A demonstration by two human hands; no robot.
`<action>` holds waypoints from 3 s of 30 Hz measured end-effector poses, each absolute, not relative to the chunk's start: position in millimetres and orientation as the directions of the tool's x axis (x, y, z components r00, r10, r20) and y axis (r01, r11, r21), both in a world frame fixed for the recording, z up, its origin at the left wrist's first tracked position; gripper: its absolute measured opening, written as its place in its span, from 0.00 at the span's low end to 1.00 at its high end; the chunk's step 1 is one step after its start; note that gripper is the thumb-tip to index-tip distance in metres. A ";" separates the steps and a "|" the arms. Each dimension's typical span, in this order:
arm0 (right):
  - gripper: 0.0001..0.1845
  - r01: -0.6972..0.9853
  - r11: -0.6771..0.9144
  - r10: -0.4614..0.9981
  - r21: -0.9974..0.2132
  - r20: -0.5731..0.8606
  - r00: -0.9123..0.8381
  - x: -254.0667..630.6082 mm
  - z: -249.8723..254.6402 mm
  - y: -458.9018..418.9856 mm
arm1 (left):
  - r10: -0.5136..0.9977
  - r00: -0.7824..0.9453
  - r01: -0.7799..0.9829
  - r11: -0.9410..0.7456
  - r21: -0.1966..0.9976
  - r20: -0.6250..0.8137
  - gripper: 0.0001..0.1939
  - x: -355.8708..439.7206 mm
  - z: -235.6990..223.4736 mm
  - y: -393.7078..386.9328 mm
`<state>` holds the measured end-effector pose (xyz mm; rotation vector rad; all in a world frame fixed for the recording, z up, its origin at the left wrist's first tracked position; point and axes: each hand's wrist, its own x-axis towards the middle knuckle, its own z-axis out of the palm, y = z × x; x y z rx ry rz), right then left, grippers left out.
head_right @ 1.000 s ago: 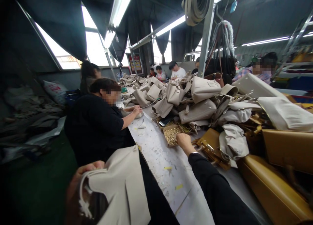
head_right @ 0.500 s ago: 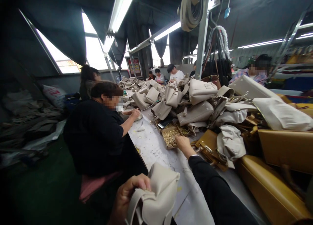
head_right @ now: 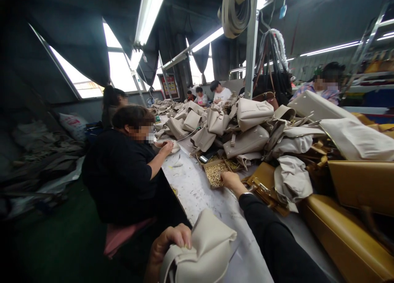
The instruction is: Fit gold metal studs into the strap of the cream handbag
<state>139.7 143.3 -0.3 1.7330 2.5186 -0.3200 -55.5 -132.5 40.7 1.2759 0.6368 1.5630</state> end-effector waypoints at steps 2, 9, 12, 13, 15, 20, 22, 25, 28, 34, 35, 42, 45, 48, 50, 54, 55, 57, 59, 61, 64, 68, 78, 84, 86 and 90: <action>0.15 0.931 0.337 0.915 -0.142 -0.183 -0.359 138.2 -1.6 145.6 | 0.931 -0.001 -0.362 -0.342 0.867 0.366 0.13 -55.5 43.7 -135.5; 0.15 0.926 0.296 0.921 -0.233 -0.189 -0.341 135.5 -11.4 154.2 | 0.915 -0.059 -0.387 -0.390 0.836 0.399 0.12 -66.7 44.7 -133.2; 0.16 0.913 0.259 0.937 -0.316 -0.150 -0.317 137.6 -18.4 154.3 | 0.919 -0.111 -0.397 -0.390 0.831 0.379 0.14 -72.5 50.1 -133.9; 0.16 0.903 0.246 0.942 -0.352 -0.132 -0.308 138.7 -20.2 153.7 | 0.920 -0.132 -0.395 -0.389 0.832 0.368 0.15 -73.4 52.7 -134.9; 0.15 0.871 0.223 0.952 -0.437 -0.094 -0.290 141.5 -21.6 151.9 | 0.923 -0.154 -0.394 -0.384 0.835 0.352 0.17 -74.0 57.3 -136.8; 0.12 0.669 0.214 0.960 -0.711 0.026 -0.279 148.6 -8.9 145.0 | 0.925 -0.121 -0.415 -0.377 0.828 0.360 0.15 -73.4 59.1 -133.9; 0.14 0.522 0.227 0.956 -0.822 0.086 -0.281 146.8 2.3 138.3 | 0.925 -0.102 -0.423 -0.374 0.826 0.367 0.13 -72.0 59.2 -131.0; 0.24 0.237 0.239 0.941 -0.942 0.164 -0.294 136.4 23.1 113.5 | 0.937 -0.093 -0.445 -0.342 0.828 0.337 0.11 -68.8 60.8 -128.0; 0.31 -0.029 0.212 0.909 -0.977 0.208 -0.361 126.2 48.4 65.3 | 0.944 -0.099 -0.436 -0.326 0.839 0.315 0.11 -66.4 61.1 -126.4; 0.17 -0.352 -0.119 0.769 -0.928 0.138 -0.624 124.0 90.2 -25.2 | 0.945 -0.105 -0.327 -0.328 0.886 0.311 0.06 -61.2 61.2 -127.9; 0.17 -0.340 -0.145 0.763 -0.929 0.114 -0.636 124.6 92.8 -29.1 | 0.945 -0.104 -0.317 -0.328 0.890 0.311 0.05 -60.1 61.9 -127.8; 0.17 -0.212 -0.021 0.687 -0.977 0.140 -0.713 132.5 104.9 -29.2 | 0.959 -0.106 -0.201 -0.281 0.938 0.265 0.04 -52.6 68.3 -128.6; 0.13 -0.203 0.185 0.617 -0.962 0.274 -0.738 133.4 112.6 -37.2 | 0.963 -0.139 -0.155 -0.251 0.956 0.230 0.04 -51.1 71.5 -130.8; 0.10 -0.201 0.253 0.588 -0.946 0.315 -0.745 132.9 115.3 -43.1 | 0.957 -0.174 -0.123 -0.253 0.960 0.230 0.04 -49.3 76.0 -132.7; 0.09 -0.199 0.267 0.582 -0.943 0.322 -0.747 132.3 114.3 -44.4 | 0.944 -0.184 -0.102 -0.294 0.950 0.273 0.04 -47.9 78.8 -133.8; 0.10 -0.180 0.254 0.582 -0.950 0.299 -0.757 131.8 111.5 -44.6 | 0.906 -0.174 -0.048 -0.398 0.916 0.385 0.05 -46.4 81.3 -136.4; 0.10 -0.178 0.247 0.581 -0.952 0.293 -0.759 131.8 111.3 -44.9 | 0.899 -0.176 -0.032 -0.413 0.910 0.402 0.05 -46.4 81.2 -137.2; 0.11 -0.186 0.244 0.573 -0.952 0.296 -0.765 131.9 111.8 -45.9 | 0.890 -0.186 0.004 -0.424 0.906 0.417 0.06 -46.4 80.7 -138.9; 0.11 -0.194 0.257 0.564 -0.947 0.310 -0.765 132.0 112.8 -47.2 | 0.887 -0.185 0.042 -0.423 0.905 0.423 0.07 -46.2 80.4 -140.6; 0.11 -0.188 0.289 0.557 -0.939 0.324 -0.764 132.3 113.9 -48.3 | 0.884 -0.185 0.075 -0.422 0.903 0.429 0.07 -45.6 80.2 -142.2; 0.11 -0.166 0.331 0.550 -0.929 0.333 -0.766 133.5 114.7 -49.0 | 0.877 -0.211 0.092 -0.423 0.902 0.433 0.07 -44.4 80.1 -144.1; 0.12 -0.176 0.344 0.539 -0.922 0.348 -0.767 135.4 114.4 -49.5 | 0.886 -0.203 0.085 -0.407 0.909 0.416 0.06 -44.0 79.4 -146.0; 0.11 -0.161 0.434 0.476 -0.886 0.377 -0.795 137.5 121.6 -52.2 | 0.921 -0.287 0.007 -0.274 0.962 0.264 0.07 -47.3 63.4 -146.4; 0.16 -0.076 0.617 0.393 -0.783 0.390 -0.833 141.2 134.0 -58.3 | 0.940 -0.263 -0.007 -0.229 0.973 0.219 0.07 -53.5 64.2 -149.4; 0.17 -0.044 0.669 0.371 -0.742 0.385 -0.845 140.5 138.0 -62.1 | 0.938 -0.262 0.008 -0.233 0.972 0.227 0.06 -53.8 59.1 -149.5; 0.21 0.053 0.767 0.372 -0.639 0.376 -0.849 134.5 140.7 -69.4 | 0.877 -0.251 -0.016 -0.427 0.904 0.410 0.13 -56.9 31.6 -133.8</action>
